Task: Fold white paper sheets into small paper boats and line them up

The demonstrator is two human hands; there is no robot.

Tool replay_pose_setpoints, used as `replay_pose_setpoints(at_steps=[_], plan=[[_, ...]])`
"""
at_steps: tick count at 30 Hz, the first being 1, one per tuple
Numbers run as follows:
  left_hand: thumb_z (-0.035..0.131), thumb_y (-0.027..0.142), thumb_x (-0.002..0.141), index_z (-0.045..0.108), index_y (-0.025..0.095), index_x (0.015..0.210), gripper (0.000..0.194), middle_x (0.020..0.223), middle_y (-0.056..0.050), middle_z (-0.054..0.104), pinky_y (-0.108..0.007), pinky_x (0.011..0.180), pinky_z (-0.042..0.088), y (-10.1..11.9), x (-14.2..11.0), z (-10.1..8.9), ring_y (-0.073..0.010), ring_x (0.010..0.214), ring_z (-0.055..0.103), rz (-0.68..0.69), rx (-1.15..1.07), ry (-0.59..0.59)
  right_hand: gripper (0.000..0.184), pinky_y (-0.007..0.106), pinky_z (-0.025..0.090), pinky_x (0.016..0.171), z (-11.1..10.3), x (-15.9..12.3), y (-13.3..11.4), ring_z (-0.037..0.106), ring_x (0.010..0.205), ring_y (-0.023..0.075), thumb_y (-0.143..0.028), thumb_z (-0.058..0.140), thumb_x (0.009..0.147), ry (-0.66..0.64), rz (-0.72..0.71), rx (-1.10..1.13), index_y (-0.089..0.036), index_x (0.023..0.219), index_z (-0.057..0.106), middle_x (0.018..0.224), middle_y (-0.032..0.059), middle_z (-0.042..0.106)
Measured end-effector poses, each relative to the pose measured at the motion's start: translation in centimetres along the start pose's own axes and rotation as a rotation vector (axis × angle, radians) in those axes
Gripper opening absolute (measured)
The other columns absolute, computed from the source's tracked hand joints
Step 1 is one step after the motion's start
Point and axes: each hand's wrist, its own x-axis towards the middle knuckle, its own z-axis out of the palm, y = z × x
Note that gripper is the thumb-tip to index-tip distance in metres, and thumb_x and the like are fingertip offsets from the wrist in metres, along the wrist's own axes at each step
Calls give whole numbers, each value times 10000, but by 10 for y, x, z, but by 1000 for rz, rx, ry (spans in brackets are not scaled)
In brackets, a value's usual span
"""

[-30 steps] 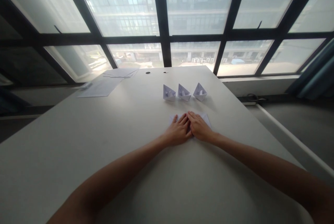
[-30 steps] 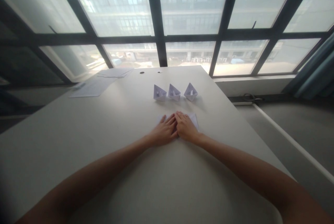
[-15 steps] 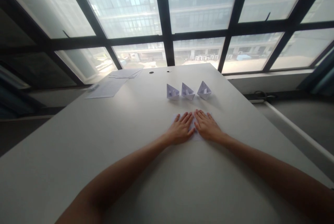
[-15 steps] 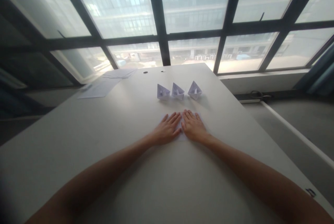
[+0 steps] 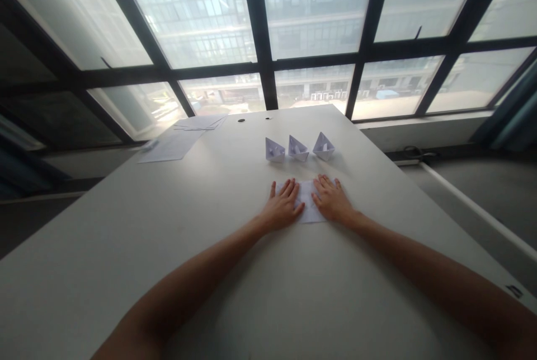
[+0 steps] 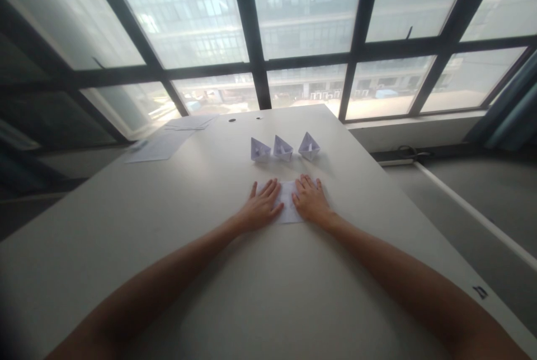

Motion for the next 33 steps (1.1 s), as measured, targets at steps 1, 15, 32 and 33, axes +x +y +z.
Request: replay_pose_setpoints(at_steps=[1,15,32,33], plan=[[279,501,1021,256,149,1558,643,1622,-156,224,-579,1203,15,0,0,-1,-279,1522,150,56,-12,-13,539,575,117,1189,-1,0,-2,257,1482,305,-316,360,987,20,-25,1,-64,1455,449,1576,209,334],[337,561,1005,185,242,1586,681,1639,-84,200,-472,1211,149,3,3,-6,-264,1519,168,133,-80,-40,609,481,192,1204,1,1,-6,238,1496,248,-387,307,1010,-80,-165,109,-75,1534,324,1597,153,308],[351,672,944,306,194,1546,770,1630,-118,232,-539,1196,149,6,4,-3,-338,1508,177,14,-47,-24,597,512,188,1190,8,2,-1,260,1481,303,-391,359,996,-7,93,7,-68,1498,388,1587,196,318],[354,694,931,302,177,1546,805,1628,-134,234,-551,1192,149,7,4,-3,-347,1506,177,-17,-43,-22,598,506,189,1191,8,1,-1,264,1479,303,-388,366,993,-3,99,2,-64,1495,392,1584,200,323]])
